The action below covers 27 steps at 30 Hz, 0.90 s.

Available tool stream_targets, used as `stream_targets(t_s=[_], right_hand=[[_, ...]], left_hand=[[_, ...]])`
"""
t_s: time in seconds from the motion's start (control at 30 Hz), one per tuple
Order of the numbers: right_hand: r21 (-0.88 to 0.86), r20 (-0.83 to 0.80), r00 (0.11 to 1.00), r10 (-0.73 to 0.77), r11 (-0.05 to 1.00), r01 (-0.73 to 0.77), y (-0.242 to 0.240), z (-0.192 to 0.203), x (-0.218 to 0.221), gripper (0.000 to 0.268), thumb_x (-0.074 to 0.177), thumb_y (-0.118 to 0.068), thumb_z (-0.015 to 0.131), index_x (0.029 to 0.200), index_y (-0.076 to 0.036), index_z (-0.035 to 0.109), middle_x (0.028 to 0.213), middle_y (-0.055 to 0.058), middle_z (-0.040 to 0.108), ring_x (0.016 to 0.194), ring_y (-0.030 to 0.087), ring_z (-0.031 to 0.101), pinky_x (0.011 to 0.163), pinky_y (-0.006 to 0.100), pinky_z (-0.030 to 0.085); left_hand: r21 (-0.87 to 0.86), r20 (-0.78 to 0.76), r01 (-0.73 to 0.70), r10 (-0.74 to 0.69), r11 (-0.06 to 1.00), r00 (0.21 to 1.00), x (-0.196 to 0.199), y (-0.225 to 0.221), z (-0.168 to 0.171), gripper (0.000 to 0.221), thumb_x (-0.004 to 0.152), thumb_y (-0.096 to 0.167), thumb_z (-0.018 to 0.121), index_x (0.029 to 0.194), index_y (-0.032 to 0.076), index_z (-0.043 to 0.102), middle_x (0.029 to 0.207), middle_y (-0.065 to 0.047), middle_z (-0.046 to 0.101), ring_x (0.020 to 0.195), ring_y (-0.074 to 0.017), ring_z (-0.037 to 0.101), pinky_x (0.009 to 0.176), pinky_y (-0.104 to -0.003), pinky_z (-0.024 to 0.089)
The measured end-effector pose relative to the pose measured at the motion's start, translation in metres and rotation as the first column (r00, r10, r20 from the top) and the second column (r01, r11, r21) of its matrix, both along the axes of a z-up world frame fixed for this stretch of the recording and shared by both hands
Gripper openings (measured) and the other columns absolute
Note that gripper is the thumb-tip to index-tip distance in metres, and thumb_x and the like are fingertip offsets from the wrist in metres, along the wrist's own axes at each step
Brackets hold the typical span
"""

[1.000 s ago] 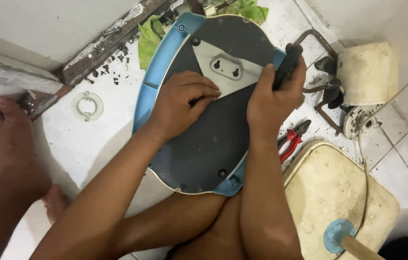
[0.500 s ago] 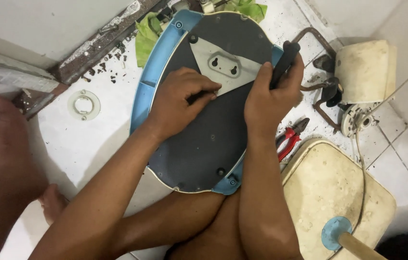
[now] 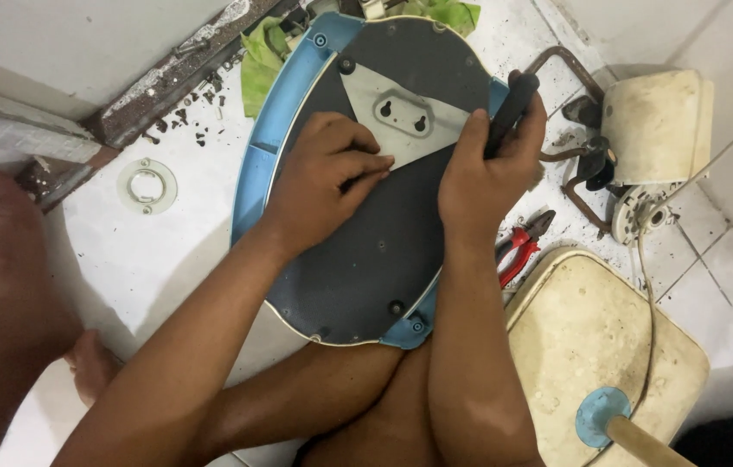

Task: Disassembling the base of an electric fan using a screwdriver to remove the bottom plate.

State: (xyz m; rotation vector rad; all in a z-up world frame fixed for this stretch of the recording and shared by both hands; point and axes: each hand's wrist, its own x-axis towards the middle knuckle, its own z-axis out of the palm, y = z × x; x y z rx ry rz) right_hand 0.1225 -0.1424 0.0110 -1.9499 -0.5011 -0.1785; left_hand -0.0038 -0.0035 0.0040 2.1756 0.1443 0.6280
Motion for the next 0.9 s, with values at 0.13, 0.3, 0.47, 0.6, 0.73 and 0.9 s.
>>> stream_targets(t_s=[0.13, 0.3, 0.47, 0.6, 0.73, 0.9], right_hand=[[0.088, -0.044, 0.998, 0.049, 0.995, -0.045, -0.004, -0.002, 0.000, 0.038, 0.104, -0.001, 0.055, 0.141, -0.004, 0.047, 0.108, 0.011, 0.066, 0.088, 0.016, 0.063, 0.080, 0.030, 0.053], [0.425, -0.244, 0.929, 0.277, 0.892, -0.154, -0.013, -0.005, 0.004, 0.048, 0.095, -0.004, 0.040, 0.143, -0.010, 0.043, 0.086, 0.007, 0.057, 0.064, 0.013, 0.047, 0.058, 0.025, 0.039], [0.543, -0.147, 0.822, 0.550, 0.739, -0.398, -0.004, -0.001, -0.006, 0.048, 0.113, -0.007, 0.061, 0.147, -0.018, 0.030, 0.119, 0.012, 0.062, 0.098, 0.027, 0.067, 0.092, 0.041, 0.061], [0.491, -0.140, 0.781, 0.609, 0.728, -0.479, 0.004, 0.010, -0.017, 0.043, 0.111, 0.002, 0.057, 0.138, -0.019, 0.032, 0.115, 0.012, 0.059, 0.099, 0.026, 0.067, 0.088, 0.035, 0.057], [0.473, -0.095, 0.818, 0.567, 0.749, -0.464, 0.002, 0.004, -0.017, 0.042, 0.112, -0.003, 0.058, 0.141, -0.018, 0.032, 0.117, 0.012, 0.059, 0.099, 0.026, 0.067, 0.090, 0.037, 0.057], [0.443, -0.056, 0.859, 0.509, 0.784, -0.435, 0.000, 0.005, -0.016, 0.039, 0.113, -0.010, 0.059, 0.141, -0.016, 0.032, 0.116, 0.010, 0.060, 0.095, 0.023, 0.066, 0.089, 0.036, 0.059]], left_hand=[[0.089, 0.062, 0.018, -0.024, 0.996, 0.998, -0.001, 0.001, -0.002, 0.007, 0.087, 0.003, 0.081, 0.093, 0.001, 0.078, 0.108, -0.006, 0.064, 0.109, -0.0267, 0.054, 0.091, -0.038, 0.047], [0.209, 0.024, -0.108, 0.106, 0.972, 0.994, -0.003, 0.000, 0.003, 0.007, 0.088, 0.017, 0.083, 0.089, 0.010, 0.082, 0.112, -0.003, 0.063, 0.111, -0.0248, 0.051, 0.101, -0.047, 0.031], [0.126, -0.004, -0.130, 0.131, 0.984, 0.991, -0.005, -0.002, -0.002, 0.010, 0.083, 0.017, 0.086, 0.092, 0.013, 0.084, 0.124, -0.005, 0.063, 0.134, -0.0337, 0.046, 0.114, -0.051, 0.033], [0.036, 0.002, -0.113, 0.113, 0.993, 0.994, -0.007, 0.000, -0.002, 0.009, 0.083, 0.015, 0.085, 0.089, 0.009, 0.082, 0.126, -0.007, 0.062, 0.135, -0.0347, 0.047, 0.117, -0.051, 0.031], [0.023, -0.029, -0.158, 0.158, 0.987, 0.987, -0.005, -0.003, -0.008, 0.011, 0.083, 0.018, 0.085, 0.091, 0.012, 0.084, 0.125, -0.002, 0.064, 0.136, -0.0300, 0.047, 0.117, -0.049, 0.032], [-0.014, -0.052, -0.171, 0.170, 0.985, 0.984, -0.002, -0.006, -0.006, 0.012, 0.082, 0.018, 0.085, 0.092, 0.013, 0.083, 0.123, -0.002, 0.064, 0.137, -0.0303, 0.046, 0.116, -0.049, 0.031]])
